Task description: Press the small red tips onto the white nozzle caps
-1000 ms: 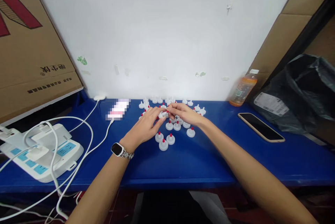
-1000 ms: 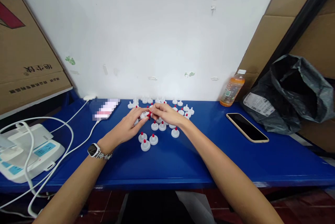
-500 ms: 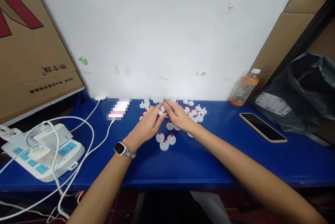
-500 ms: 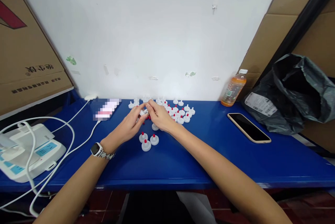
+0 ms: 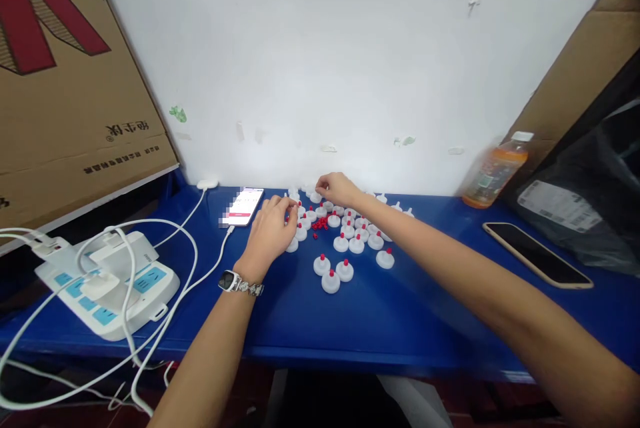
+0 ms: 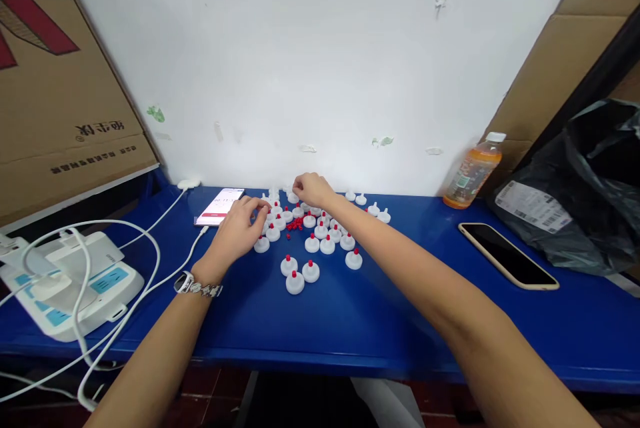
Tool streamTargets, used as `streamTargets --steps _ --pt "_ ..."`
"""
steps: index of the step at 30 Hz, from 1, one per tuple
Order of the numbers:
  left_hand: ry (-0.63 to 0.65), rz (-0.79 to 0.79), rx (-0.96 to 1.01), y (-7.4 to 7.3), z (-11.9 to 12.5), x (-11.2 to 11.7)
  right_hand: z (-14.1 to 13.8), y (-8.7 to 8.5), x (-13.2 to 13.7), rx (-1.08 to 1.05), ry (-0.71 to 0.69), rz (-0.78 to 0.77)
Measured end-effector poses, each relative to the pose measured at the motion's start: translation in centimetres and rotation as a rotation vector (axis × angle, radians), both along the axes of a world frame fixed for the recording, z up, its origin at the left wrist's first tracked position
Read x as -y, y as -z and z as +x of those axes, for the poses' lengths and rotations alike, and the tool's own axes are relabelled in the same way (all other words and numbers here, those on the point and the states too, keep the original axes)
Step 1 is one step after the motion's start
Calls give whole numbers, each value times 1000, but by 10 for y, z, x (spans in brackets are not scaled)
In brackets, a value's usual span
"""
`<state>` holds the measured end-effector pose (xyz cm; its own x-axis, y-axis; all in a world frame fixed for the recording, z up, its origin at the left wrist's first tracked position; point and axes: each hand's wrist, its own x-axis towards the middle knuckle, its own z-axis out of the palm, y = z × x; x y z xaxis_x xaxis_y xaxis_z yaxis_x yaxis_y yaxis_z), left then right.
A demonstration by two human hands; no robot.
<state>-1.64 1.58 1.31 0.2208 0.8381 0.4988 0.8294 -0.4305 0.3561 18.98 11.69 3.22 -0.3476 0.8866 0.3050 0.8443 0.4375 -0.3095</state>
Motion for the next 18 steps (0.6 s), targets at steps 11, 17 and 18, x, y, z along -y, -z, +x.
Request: streamTargets --steps 11,17,18 --pt "-189 -124 -29 -1 -11 -3 -28 0 -15 139 3 -65" --pt "-183 -118 -46 4 -12 -3 -59 2 -16 34 -49 -105" --pt "-171 -111 -40 5 -12 -4 -61 2 -15 29 -53 -103"
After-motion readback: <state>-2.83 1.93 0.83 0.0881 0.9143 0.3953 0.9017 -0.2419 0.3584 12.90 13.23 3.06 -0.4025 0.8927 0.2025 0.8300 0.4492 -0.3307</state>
